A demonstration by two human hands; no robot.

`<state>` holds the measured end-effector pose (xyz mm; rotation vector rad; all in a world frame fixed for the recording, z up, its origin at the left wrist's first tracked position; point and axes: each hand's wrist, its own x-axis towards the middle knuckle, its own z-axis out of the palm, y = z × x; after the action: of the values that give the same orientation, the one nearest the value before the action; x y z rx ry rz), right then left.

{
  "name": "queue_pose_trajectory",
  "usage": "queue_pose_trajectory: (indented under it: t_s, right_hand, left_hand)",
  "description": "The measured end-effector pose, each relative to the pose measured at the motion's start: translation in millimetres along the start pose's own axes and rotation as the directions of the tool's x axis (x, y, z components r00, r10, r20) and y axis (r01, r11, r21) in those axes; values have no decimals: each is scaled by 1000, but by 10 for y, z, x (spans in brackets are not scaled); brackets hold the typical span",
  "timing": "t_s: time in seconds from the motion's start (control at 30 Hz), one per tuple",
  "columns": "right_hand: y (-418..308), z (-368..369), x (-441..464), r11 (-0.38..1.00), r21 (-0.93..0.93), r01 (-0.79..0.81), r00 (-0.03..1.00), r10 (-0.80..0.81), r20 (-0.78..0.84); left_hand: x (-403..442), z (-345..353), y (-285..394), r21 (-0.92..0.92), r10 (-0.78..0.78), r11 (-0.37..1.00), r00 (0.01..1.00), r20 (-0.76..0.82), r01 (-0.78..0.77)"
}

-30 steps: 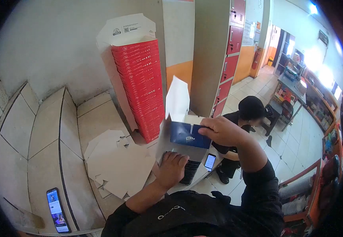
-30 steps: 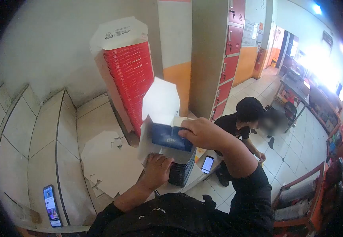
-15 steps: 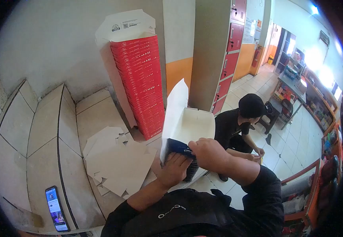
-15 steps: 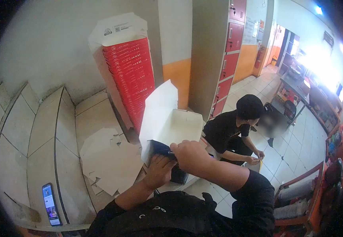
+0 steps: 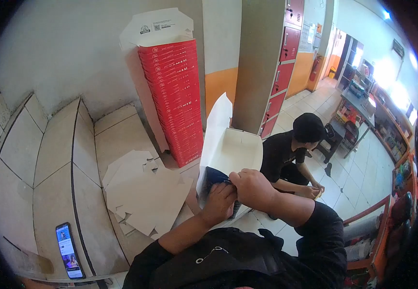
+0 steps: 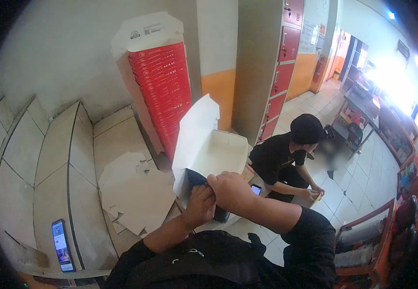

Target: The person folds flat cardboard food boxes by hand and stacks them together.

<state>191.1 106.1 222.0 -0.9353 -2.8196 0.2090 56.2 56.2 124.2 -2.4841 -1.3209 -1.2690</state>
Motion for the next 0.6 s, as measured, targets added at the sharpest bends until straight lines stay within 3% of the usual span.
queue_pose_trajectory:
  t_s: [0.2,0.3,0.4,0.47,0.53,0.6]
  right_hand:
    - [55,-15,-65,996,-85,9,995,0,103]
    - [105,30,-31,998,-61,28,974,-13,228]
    - [257,-136,96,991,76,112,926,-132,353]
    - [639,-132,339,928,292,230,955,-274,117]
    - [749,-225,551,988,134,76,977,-47,-207]
    - [1047,94,731,997,-30,-72,978,65,-199]
  left_hand:
    - [19,-85,-35,-18,-49,999,998,30,49]
    - [25,-106,-79,-5,-48,999,998,27,48]
    - [7,-128,-40,47,-52,998,998,42,50]
    - [-24,-84,-14,44,-33,998,999,-30,34]
    - [47,-152,32,130,8,991,999,-32,-4]
    - [55,-160,26,154,42,987,999,-28,-37]
